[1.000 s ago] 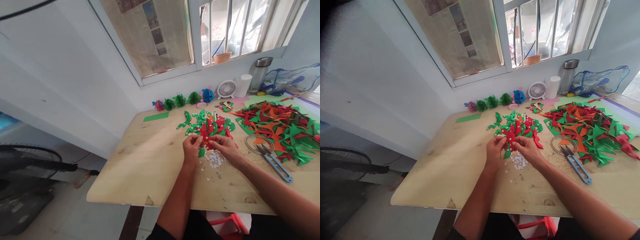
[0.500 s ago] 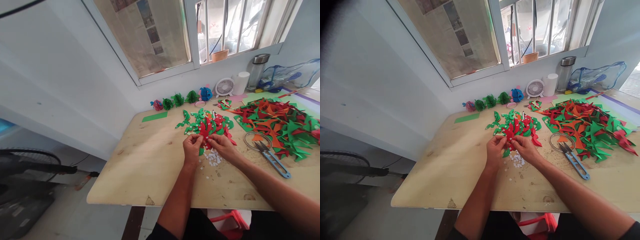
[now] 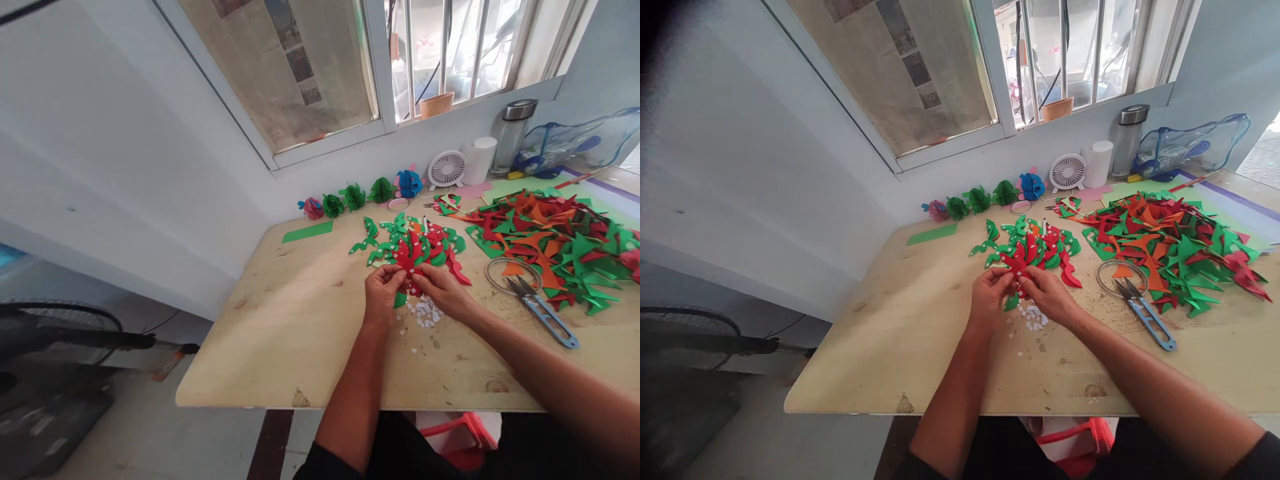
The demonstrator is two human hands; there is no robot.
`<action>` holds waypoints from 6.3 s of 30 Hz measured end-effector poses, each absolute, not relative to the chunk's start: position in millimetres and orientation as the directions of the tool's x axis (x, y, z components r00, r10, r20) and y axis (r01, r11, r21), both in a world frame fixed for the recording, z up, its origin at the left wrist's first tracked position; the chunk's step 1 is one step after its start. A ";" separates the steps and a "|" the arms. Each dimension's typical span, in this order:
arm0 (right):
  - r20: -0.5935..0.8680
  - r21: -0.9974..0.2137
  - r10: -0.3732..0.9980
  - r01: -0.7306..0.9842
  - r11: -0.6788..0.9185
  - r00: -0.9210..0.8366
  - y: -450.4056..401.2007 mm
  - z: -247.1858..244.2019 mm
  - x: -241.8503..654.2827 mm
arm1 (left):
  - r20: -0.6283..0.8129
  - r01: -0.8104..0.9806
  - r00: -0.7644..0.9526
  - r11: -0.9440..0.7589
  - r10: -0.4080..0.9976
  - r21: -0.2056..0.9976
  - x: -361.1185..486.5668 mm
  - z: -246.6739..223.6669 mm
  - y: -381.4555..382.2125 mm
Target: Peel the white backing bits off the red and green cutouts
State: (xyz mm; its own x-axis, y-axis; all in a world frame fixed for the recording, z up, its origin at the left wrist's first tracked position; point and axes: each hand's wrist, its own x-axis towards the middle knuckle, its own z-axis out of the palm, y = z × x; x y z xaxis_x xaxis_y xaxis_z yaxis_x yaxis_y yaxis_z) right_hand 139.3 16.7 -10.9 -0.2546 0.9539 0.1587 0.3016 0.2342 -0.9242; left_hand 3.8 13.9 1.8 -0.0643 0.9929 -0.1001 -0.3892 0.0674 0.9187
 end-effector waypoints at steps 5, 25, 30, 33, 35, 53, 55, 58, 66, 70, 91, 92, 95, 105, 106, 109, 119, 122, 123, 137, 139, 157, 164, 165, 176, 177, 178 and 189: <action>0.108 -0.958 0.946 0.221 0.180 -0.305 17.5 -10.2 138.8 | -0.101 -0.437 -0.051 0.069 0.994 0.897 1.3 2.9 13.2; 0.025 -1.000 0.964 0.006 0.028 -0.264 13.3 1.0 136.9 | -0.057 -0.314 -0.087 0.026 0.995 0.949 1.3 4.5 14.1; 0.024 -0.998 0.991 -0.059 0.016 -0.134 15.7 -0.5 138.3 | 0.156 -0.073 -0.112 -0.164 0.981 0.984 4.9 4.2 7.1; 0.040 -0.995 0.996 -0.092 0.033 -0.074 17.6 -2.3 139.6 | 0.249 0.081 -0.054 -0.244 0.967 0.966 6.7 4.9 1.8; 0.038 -0.995 0.998 -0.097 0.032 -0.059 18.2 -3.2 140.1 | 0.298 0.153 -0.026 -0.291 0.954 0.944 7.5 5.7 -0.2; -0.099 -0.912 0.985 -0.382 -0.148 -0.143 16.2 -1.8 138.7 | 0.335 0.149 -0.027 -0.328 0.942 0.933 9.7 -1.0 0.2; -0.090 -0.917 0.989 -0.379 -0.128 -0.117 16.3 -0.9 138.6 | 0.348 0.166 -0.023 -0.339 0.937 0.926 9.6 -2.5 0.7; -0.068 -0.932 0.992 -0.348 -0.100 -0.102 17.3 -2.6 138.6 | 0.382 0.228 -0.015 -0.369 0.924 0.901 9.4 -5.8 1.9; -0.045 -0.943 0.997 -0.327 -0.066 -0.070 19.6 -6.1 138.6 | 0.477 0.391 0.020 -0.446 0.879 0.805 9.4 -10.6 4.9; -0.017 -0.958 0.999 -0.285 -0.030 -0.047 18.8 -3.1 137.9 | 0.489 0.422 0.036 -0.456 0.872 0.783 9.3 -11.1 5.0; 0.009 -0.944 0.994 -0.327 -0.029 -0.113 15.1 -1.0 137.3 | 0.052 -0.103 -0.004 -0.052 0.999 0.993 10.2 -1.6 6.8; 0.010 -0.941 0.991 -0.336 -0.035 -0.132 14.3 -0.3 136.7 | 0.037 -0.117 0.014 -0.035 0.999 0.993 10.1 -1.8 7.8; -0.002 -0.935 0.986 -0.351 -0.060 -0.165 12.4 1.8 135.0 | 0.047 -0.128 0.028 -0.043 0.998 0.991 10.1 -2.7 9.3; -0.018 -0.971 0.999 -0.239 -0.027 -0.042 15.6 0.6 136.8 | 0.160 0.020 -0.038 -0.159 0.986 0.987 10.3 -3.1 3.7; -0.018 -0.973 1.000 -0.229 -0.023 -0.025 15.5 1.1 136.8 | 0.175 0.040 -0.043 -0.173 0.984 0.984 10.1 -3.4 3.2; -0.012 -0.979 1.000 -0.204 -0.007 0.019 15.0 3.5 136.1 | 0.189 0.062 -0.050 -0.186 0.981 0.981 9.7 -4.1 3.1; -0.075 -0.924 0.995 -0.372 -0.093 -0.064 17.6 -0.4 139.2 | 0.090 -0.083 -0.020 -0.091 0.996 0.992 9.0 -1.7 6.6; -0.082 -0.876 0.989 -0.464 -0.129 -0.119 17.3 2.2 139.7 | 0.063 -0.114 0.014 -0.061 0.998 0.992 7.5 -3.1 9.1; -0.084 -0.864 0.988 -0.484 -0.136 -0.127 17.0 3.4 139.6 | 0.055 -0.123 0.025 -0.052 0.998 0.991 6.9 -3.6 9.9; -0.069 -0.811 0.974 -0.556 -0.182 -0.218 18.4 1.0 141.8 | 0.117 -0.119 0.034 -0.112 0.993 0.987 5.1 -2.4 8.2; -0.070 -0.821 0.976 -0.544 -0.172 -0.204 18.7 1.6 142.5 | 0.119 -0.105 0.027 -0.116 0.993 0.988 4.1 -4.3 10.3; -0.132 -0.778 0.960 -0.575 -0.254 -0.245 16.9 2.3 143.0 | 0.269 0.010 0.095 -0.271 0.959 0.963 7.1 0.2 2.6; -0.154 -0.783 0.963 -0.566 -0.256 -0.224 16.9 2.7 142.3 | 0.361 0.159 0.077 -0.369 0.929 0.916 6.7 -0.9 2.5; -0.160 -0.778 0.964 -0.574 -0.257 -0.214 17.0 2.3 142.1 | 0.370 0.189 0.079 -0.379 0.926 0.906 6.7 -0.5 2.4; -0.151 -0.813 0.982 -0.551 -0.190 -0.116 17.7 2.3 139.6 | 0.356 0.228 0.063 -0.360 0.932 0.905 4.7 -4.7 5.3; -0.146 -0.828 0.984 -0.533 -0.178 -0.103 18.0 1.7 139.4 | 0.352 0.229 0.067 -0.358 0.934 0.905 4.6 -5.1 5.8; -0.138 -0.846 0.987 -0.507 -0.163 -0.087 18.5 0.8 139.4 | 0.350 0.234 0.074 -0.358 0.934 0.904 4.5 -5.3 6.1; 0.006 -0.998 1.000 -0.068 0.006 -0.003 18.4 -2.5 138.8 | 0.724 0.592 0.028 -0.595 0.690 0.544 4.0 -0.6 4.1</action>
